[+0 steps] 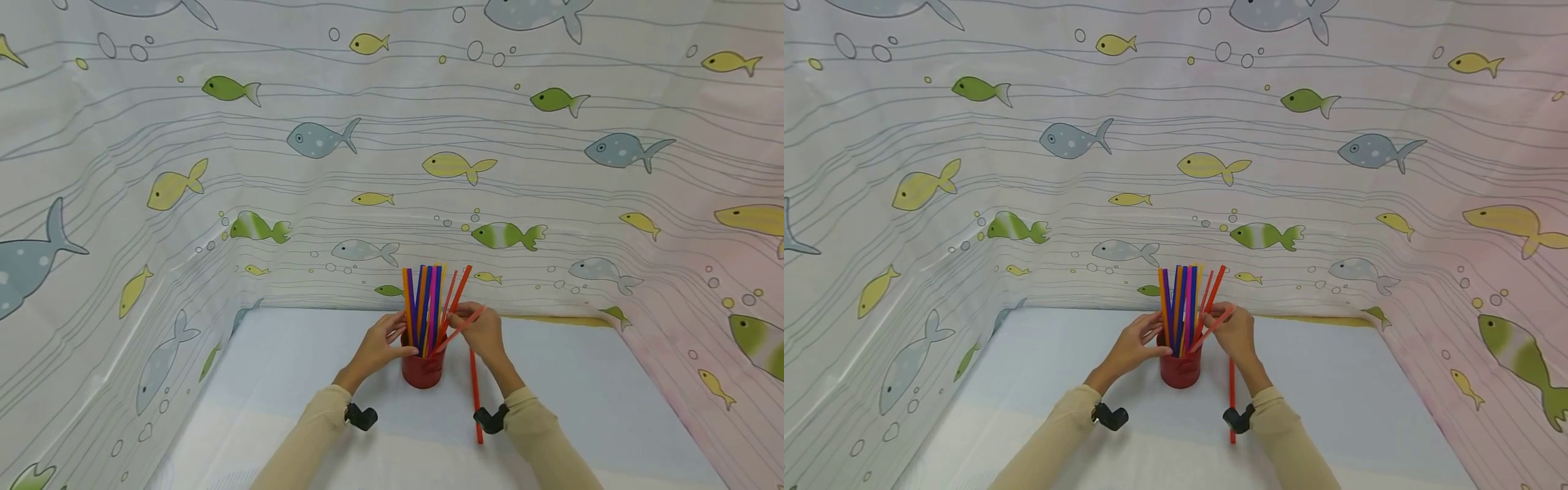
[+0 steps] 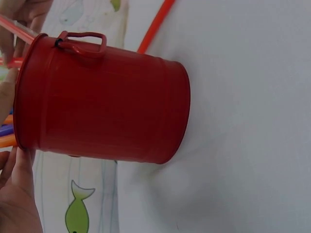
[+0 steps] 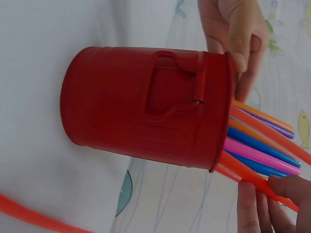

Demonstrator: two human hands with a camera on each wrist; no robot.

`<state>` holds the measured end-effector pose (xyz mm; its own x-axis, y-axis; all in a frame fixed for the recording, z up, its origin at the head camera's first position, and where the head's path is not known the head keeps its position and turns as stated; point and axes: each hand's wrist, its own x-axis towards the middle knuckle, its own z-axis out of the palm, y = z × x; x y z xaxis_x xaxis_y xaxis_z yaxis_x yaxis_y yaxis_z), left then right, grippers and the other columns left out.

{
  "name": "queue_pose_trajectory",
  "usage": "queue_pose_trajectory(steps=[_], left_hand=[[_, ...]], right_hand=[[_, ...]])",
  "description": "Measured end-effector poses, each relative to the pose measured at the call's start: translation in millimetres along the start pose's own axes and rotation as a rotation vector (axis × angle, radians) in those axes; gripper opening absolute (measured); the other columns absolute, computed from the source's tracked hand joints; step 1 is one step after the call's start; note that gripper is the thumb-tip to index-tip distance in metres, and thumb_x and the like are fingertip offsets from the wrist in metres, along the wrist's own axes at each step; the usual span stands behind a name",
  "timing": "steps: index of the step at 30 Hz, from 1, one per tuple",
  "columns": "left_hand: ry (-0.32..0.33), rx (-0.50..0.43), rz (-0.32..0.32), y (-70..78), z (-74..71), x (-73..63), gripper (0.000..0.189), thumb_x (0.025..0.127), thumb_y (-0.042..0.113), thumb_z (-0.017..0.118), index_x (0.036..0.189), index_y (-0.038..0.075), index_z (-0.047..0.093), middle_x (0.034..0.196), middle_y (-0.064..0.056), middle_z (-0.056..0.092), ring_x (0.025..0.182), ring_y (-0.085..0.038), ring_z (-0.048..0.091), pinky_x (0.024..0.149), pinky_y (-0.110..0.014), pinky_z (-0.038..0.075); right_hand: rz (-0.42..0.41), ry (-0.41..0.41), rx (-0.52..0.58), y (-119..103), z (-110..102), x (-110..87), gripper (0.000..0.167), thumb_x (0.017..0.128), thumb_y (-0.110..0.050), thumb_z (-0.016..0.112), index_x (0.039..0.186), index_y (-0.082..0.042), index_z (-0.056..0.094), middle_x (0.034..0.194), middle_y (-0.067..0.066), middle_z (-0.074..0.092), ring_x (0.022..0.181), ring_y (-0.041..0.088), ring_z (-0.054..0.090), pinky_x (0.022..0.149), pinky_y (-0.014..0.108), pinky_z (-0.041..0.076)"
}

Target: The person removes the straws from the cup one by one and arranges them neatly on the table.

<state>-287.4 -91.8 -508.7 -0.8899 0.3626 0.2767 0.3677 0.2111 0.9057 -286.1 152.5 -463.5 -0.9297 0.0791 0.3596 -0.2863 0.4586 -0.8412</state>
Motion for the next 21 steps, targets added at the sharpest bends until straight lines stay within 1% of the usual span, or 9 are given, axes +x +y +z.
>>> queue_pose_trajectory(steps=[3,6,10,12,14,18,21], left_hand=[[0.001,0.003,-0.007,0.1,0.1,0.7,0.088,0.074,0.022,0.085,0.147,0.004,0.040,0.134,-0.007,0.050,0.126,-0.020,0.052,0.101,-0.027,0.045],[-0.002,0.009,-0.008,0.2,0.3,0.9,0.087,0.074,0.022,0.085,0.147,0.004,0.040,0.134,-0.006,0.050,0.126,-0.019,0.052,0.101,-0.024,0.045],[0.000,0.005,-0.010,0.5,0.2,0.3,0.088,0.074,0.022,0.085,0.147,0.004,0.040,0.134,-0.007,0.050,0.126,-0.021,0.051,0.103,-0.032,0.045],[0.002,0.004,-0.015,0.7,0.1,0.0,0.088,0.074,0.022,0.085,0.147,0.005,0.040,0.134,-0.007,0.050,0.126,-0.020,0.051,0.104,-0.036,0.044],[0.003,0.005,-0.017,1.1,0.0,-0.5,0.088,0.074,0.022,0.085,0.148,0.005,0.040,0.134,-0.007,0.050,0.126,-0.021,0.051,0.104,-0.038,0.044],[0.003,-0.002,-0.019,1.5,0.3,-1.2,0.089,0.074,0.023,0.085,0.148,0.005,0.040,0.135,-0.008,0.050,0.127,-0.023,0.051,0.104,-0.043,0.043],[0.005,-0.006,-0.018,1.4,0.0,-1.5,0.089,0.074,0.023,0.085,0.147,0.004,0.040,0.134,-0.010,0.050,0.127,-0.025,0.050,0.104,-0.045,0.042]], right_hand=[[-0.034,0.018,0.006,-7,-5,2.1,0.022,0.082,-0.015,0.079,0.097,0.000,0.074,0.085,0.010,0.073,0.077,0.022,0.071,0.063,0.026,0.058],[-0.034,0.023,0.041,-14,-11,4.6,0.023,0.084,-0.015,0.078,0.099,0.001,0.073,0.086,0.011,0.073,0.077,0.022,0.071,0.064,0.024,0.058],[-0.026,0.035,0.068,-20,-19,9.2,0.024,0.086,-0.019,0.077,0.101,-0.001,0.072,0.088,0.009,0.073,0.080,0.019,0.070,0.068,0.024,0.055],[-0.043,0.048,0.062,-24,-24,11.8,0.025,0.086,-0.020,0.077,0.102,-0.002,0.073,0.089,0.008,0.073,0.082,0.018,0.068,0.070,0.025,0.054],[-0.056,0.057,0.080,-28,-29,14.4,0.024,0.086,-0.020,0.077,0.102,-0.002,0.072,0.089,0.008,0.072,0.082,0.018,0.068,0.073,0.026,0.054],[-0.088,0.073,0.102,-39,-42,19.0,0.023,0.087,-0.018,0.075,0.103,-0.001,0.072,0.090,0.008,0.072,0.081,0.017,0.068,0.079,0.022,0.054],[-0.108,0.088,0.110,-47,-51,23.0,0.023,0.088,-0.019,0.074,0.104,-0.002,0.071,0.090,0.008,0.073,0.081,0.014,0.068,0.079,0.018,0.054]])
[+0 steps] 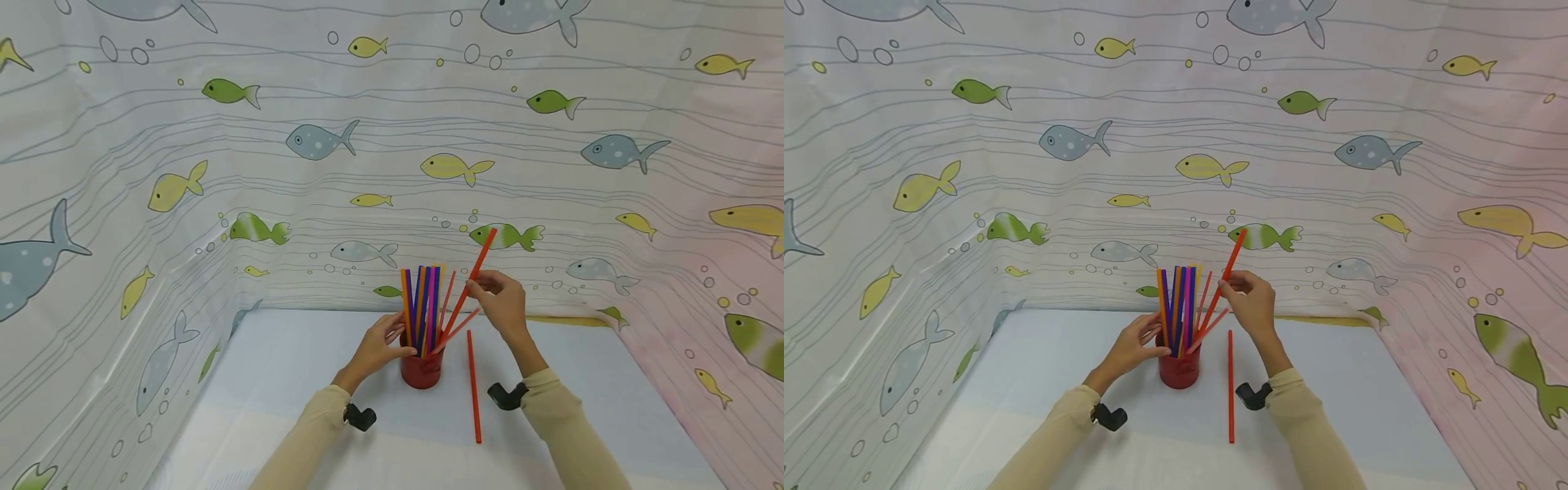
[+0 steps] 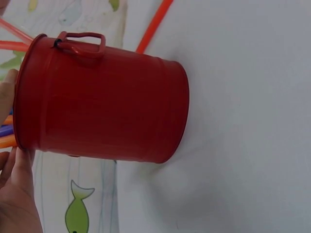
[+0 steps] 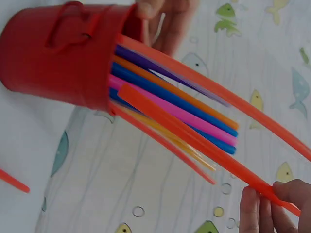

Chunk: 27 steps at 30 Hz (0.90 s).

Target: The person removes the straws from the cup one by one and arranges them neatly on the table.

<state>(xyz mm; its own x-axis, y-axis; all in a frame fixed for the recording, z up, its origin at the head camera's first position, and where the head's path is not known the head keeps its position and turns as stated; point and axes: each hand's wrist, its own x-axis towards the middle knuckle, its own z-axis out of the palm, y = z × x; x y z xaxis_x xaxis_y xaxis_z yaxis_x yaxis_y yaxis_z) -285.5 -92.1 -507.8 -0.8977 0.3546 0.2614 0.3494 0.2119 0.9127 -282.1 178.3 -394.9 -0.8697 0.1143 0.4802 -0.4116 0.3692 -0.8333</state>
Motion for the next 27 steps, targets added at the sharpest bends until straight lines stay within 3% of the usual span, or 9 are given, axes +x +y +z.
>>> queue_pose_trajectory(steps=[6,11,18,27], left_hand=[[-0.004,-0.001,0.004,1.0,0.4,0.4,0.088,0.074,0.021,0.085,0.147,0.003,0.040,0.134,-0.011,0.049,0.127,-0.026,0.051,0.104,-0.039,0.044],[-0.008,-0.002,-0.005,2.1,-0.4,-0.7,0.088,0.074,0.021,0.085,0.147,0.002,0.039,0.134,-0.010,0.049,0.127,-0.025,0.050,0.104,-0.037,0.044],[0.001,0.028,-0.010,0.9,-1.5,-0.5,0.089,0.074,0.021,0.085,0.148,0.004,0.039,0.134,-0.008,0.050,0.127,-0.022,0.051,0.099,-0.021,0.045],[-0.002,0.024,0.007,-2.2,-0.3,0.5,0.090,0.074,0.023,0.086,0.148,0.005,0.039,0.133,-0.007,0.050,0.127,-0.021,0.051,0.100,-0.023,0.045]], right_hand=[[-0.032,0.053,-0.009,-5,-22,11.8,0.029,0.090,-0.025,0.073,0.109,-0.003,0.072,0.092,0.011,0.073,0.081,0.012,0.069,0.079,0.018,0.052],[0.036,0.074,-0.067,6,-34,14.5,0.032,0.091,-0.030,0.071,0.111,-0.005,0.071,0.094,0.010,0.073,0.079,0.010,0.069,0.077,0.017,0.052],[0.153,0.006,-0.110,40,-30,1.9,0.032,0.092,-0.024,0.070,0.115,-0.001,0.070,0.098,0.013,0.071,0.082,0.023,0.071,0.066,0.014,0.055],[0.309,-0.092,-0.111,82,-17,-24.5,0.032,0.093,-0.019,0.067,0.116,0.003,0.068,0.099,0.016,0.070,0.079,0.021,0.071,0.068,0.022,0.059]])
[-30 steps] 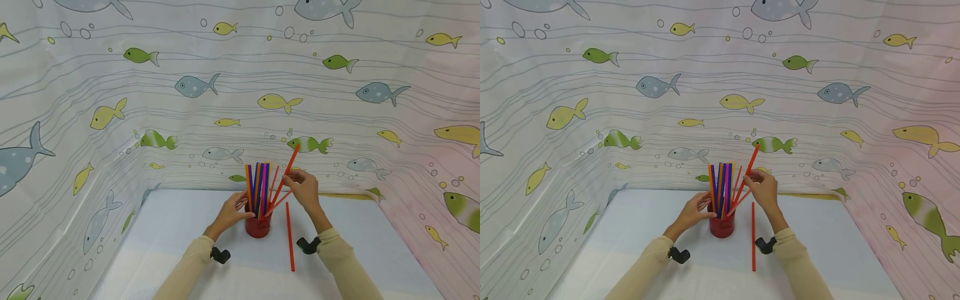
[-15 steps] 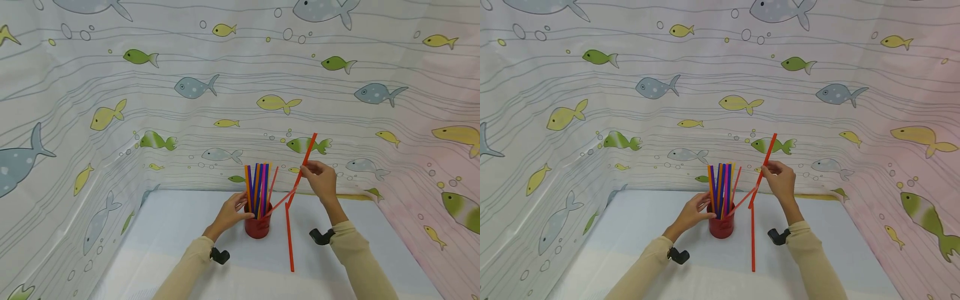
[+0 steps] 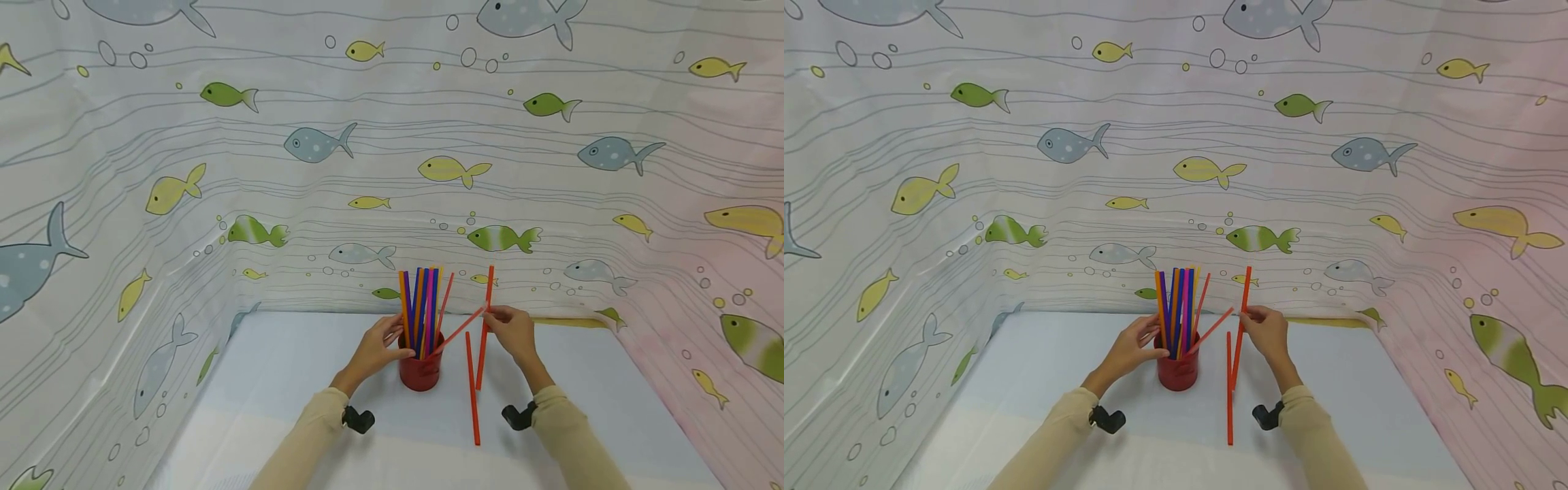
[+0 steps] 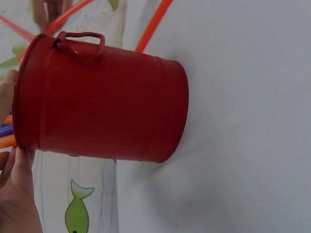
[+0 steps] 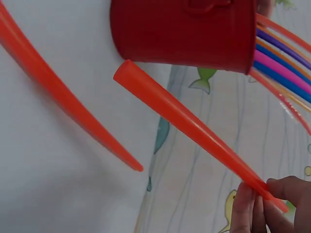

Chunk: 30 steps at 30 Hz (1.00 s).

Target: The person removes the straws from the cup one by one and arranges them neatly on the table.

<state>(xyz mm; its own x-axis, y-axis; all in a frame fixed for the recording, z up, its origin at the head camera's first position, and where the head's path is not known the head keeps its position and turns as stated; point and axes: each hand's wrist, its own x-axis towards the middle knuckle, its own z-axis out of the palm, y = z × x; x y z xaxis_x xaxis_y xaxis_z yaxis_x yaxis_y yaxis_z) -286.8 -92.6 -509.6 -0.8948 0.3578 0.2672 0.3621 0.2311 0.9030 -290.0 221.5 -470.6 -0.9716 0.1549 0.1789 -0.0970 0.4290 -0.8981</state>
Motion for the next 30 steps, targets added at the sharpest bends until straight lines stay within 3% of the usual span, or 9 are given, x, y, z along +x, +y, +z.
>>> queue_pose_trajectory(steps=[7,16,21,30], left_hand=[[0.000,-0.010,-0.008,-1.7,0.4,-0.3,0.089,0.075,0.024,0.085,0.148,0.007,0.039,0.134,-0.007,0.050,0.127,-0.021,0.050,0.102,-0.031,0.044],[0.005,-0.034,-0.022,0.1,0.9,0.2,0.087,0.075,0.022,0.085,0.148,0.006,0.040,0.134,-0.007,0.050,0.128,-0.022,0.050,0.103,-0.032,0.044],[0.000,-0.034,-0.031,-2.9,1.4,0.7,0.088,0.075,0.023,0.085,0.148,0.005,0.040,0.134,-0.008,0.049,0.128,-0.023,0.050,0.105,-0.041,0.042],[-0.001,-0.036,-0.026,2.2,0.7,-0.5,0.088,0.075,0.024,0.085,0.148,0.005,0.040,0.134,-0.008,0.049,0.128,-0.022,0.050,0.105,-0.040,0.043]], right_hand=[[0.092,-0.061,-0.037,31,14,-11.7,0.033,0.091,-0.019,0.070,0.114,0.004,0.068,0.096,0.015,0.071,0.074,0.019,0.071,0.069,0.030,0.061],[0.152,-0.114,-0.077,60,25,-22.2,0.030,0.089,-0.016,0.072,0.108,0.007,0.070,0.088,0.012,0.071,0.070,0.017,0.069,0.059,0.025,0.057],[0.178,-0.128,-0.094,70,27,-28.8,0.030,0.088,-0.016,0.072,0.106,0.008,0.070,0.086,0.011,0.072,0.071,0.017,0.068,0.059,0.025,0.056],[0.180,-0.124,-0.143,76,30,-32.8,0.029,0.087,-0.018,0.074,0.102,0.006,0.072,0.083,0.008,0.072,0.071,0.015,0.066,0.059,0.026,0.055]])
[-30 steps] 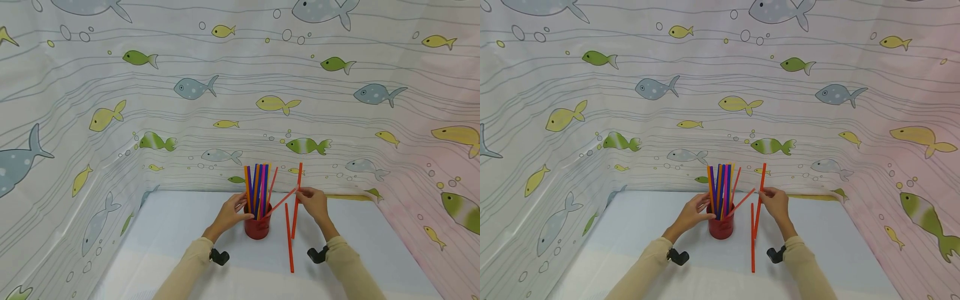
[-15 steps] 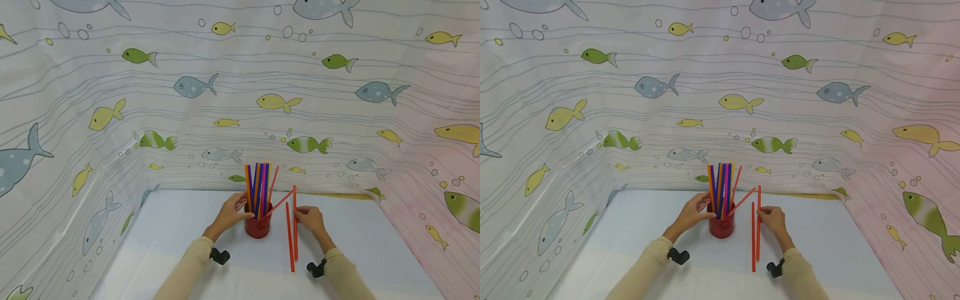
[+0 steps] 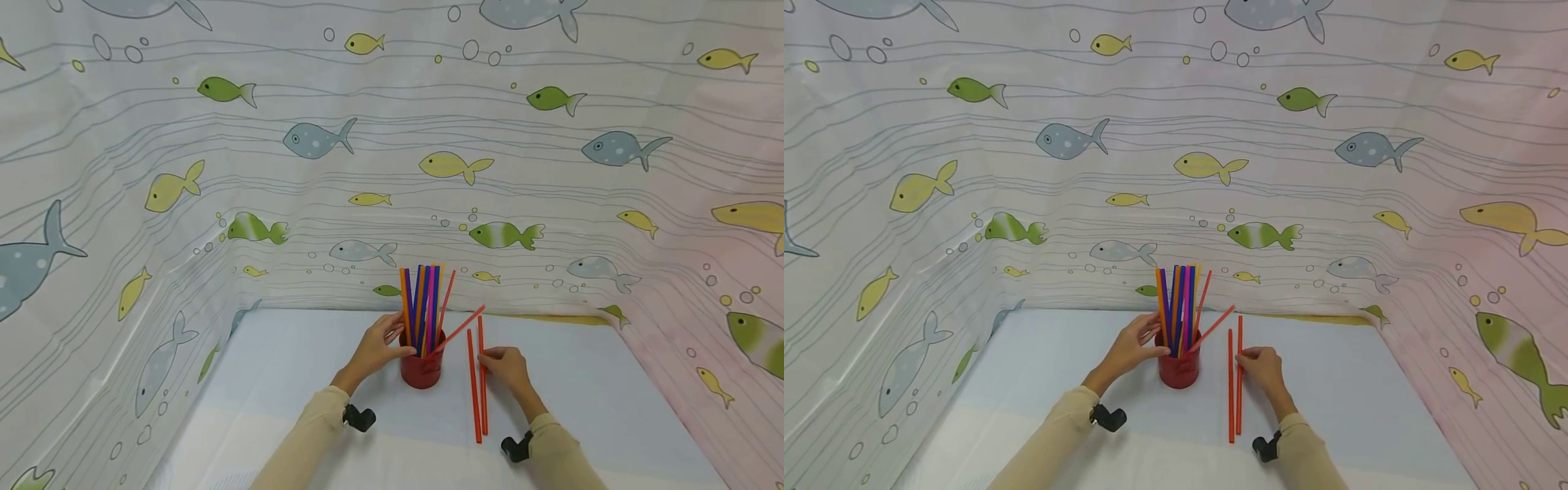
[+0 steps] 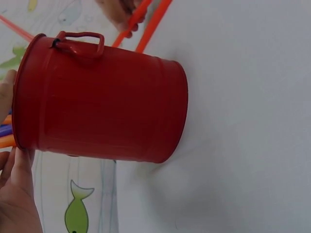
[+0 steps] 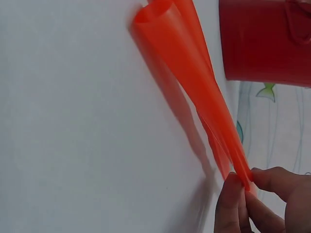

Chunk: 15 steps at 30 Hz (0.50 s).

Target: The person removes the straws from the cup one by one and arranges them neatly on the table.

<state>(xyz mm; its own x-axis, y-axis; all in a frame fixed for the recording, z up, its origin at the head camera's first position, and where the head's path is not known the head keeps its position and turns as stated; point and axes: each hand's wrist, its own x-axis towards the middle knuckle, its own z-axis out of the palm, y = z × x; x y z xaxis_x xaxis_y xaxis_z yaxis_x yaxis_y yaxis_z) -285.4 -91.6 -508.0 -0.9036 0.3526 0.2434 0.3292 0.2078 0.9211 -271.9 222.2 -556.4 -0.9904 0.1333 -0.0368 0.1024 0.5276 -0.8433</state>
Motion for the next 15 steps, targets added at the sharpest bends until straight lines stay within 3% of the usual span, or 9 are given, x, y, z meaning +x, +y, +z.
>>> queue_pose_trajectory(steps=[3,8,13,15], left_hand=[[0.000,-0.004,-0.003,0.7,-0.3,-0.1,0.087,0.075,0.024,0.085,0.147,0.005,0.040,0.134,-0.008,0.049,0.128,-0.023,0.050,0.105,-0.044,0.042],[0.000,0.005,-0.005,0.9,-0.3,0.2,0.088,0.075,0.024,0.085,0.148,0.005,0.040,0.134,-0.007,0.049,0.128,-0.022,0.050,0.105,-0.037,0.043],[-0.001,-0.003,0.006,-0.5,-0.5,-0.1,0.087,0.075,0.024,0.085,0.148,0.005,0.040,0.133,-0.008,0.050,0.128,-0.023,0.050,0.105,-0.045,0.041],[-0.001,0.002,0.010,-1.1,-0.8,0.0,0.087,0.075,0.025,0.085,0.148,0.006,0.040,0.133,-0.007,0.050,0.128,-0.022,0.050,0.105,-0.043,0.042]], right_hand=[[-0.001,0.002,-0.023,0.5,1.2,-0.2,0.028,0.086,-0.019,0.075,0.100,0.005,0.073,0.082,0.007,0.072,0.071,0.015,0.065,0.059,0.026,0.054],[-0.025,0.003,-0.051,-0.6,2.0,-3.1,0.028,0.085,-0.019,0.075,0.098,0.005,0.074,0.081,0.006,0.071,0.071,0.015,0.064,0.058,0.027,0.053],[-0.034,0.007,-0.073,0.4,4.1,-3.3,0.028,0.085,-0.019,0.076,0.098,0.005,0.074,0.080,0.007,0.071,0.069,0.015,0.064,0.058,0.027,0.053],[-0.037,0.007,-0.086,1.7,5.0,-2.9,0.028,0.085,-0.019,0.076,0.098,0.005,0.074,0.080,0.007,0.072,0.068,0.015,0.064,0.057,0.027,0.053]])
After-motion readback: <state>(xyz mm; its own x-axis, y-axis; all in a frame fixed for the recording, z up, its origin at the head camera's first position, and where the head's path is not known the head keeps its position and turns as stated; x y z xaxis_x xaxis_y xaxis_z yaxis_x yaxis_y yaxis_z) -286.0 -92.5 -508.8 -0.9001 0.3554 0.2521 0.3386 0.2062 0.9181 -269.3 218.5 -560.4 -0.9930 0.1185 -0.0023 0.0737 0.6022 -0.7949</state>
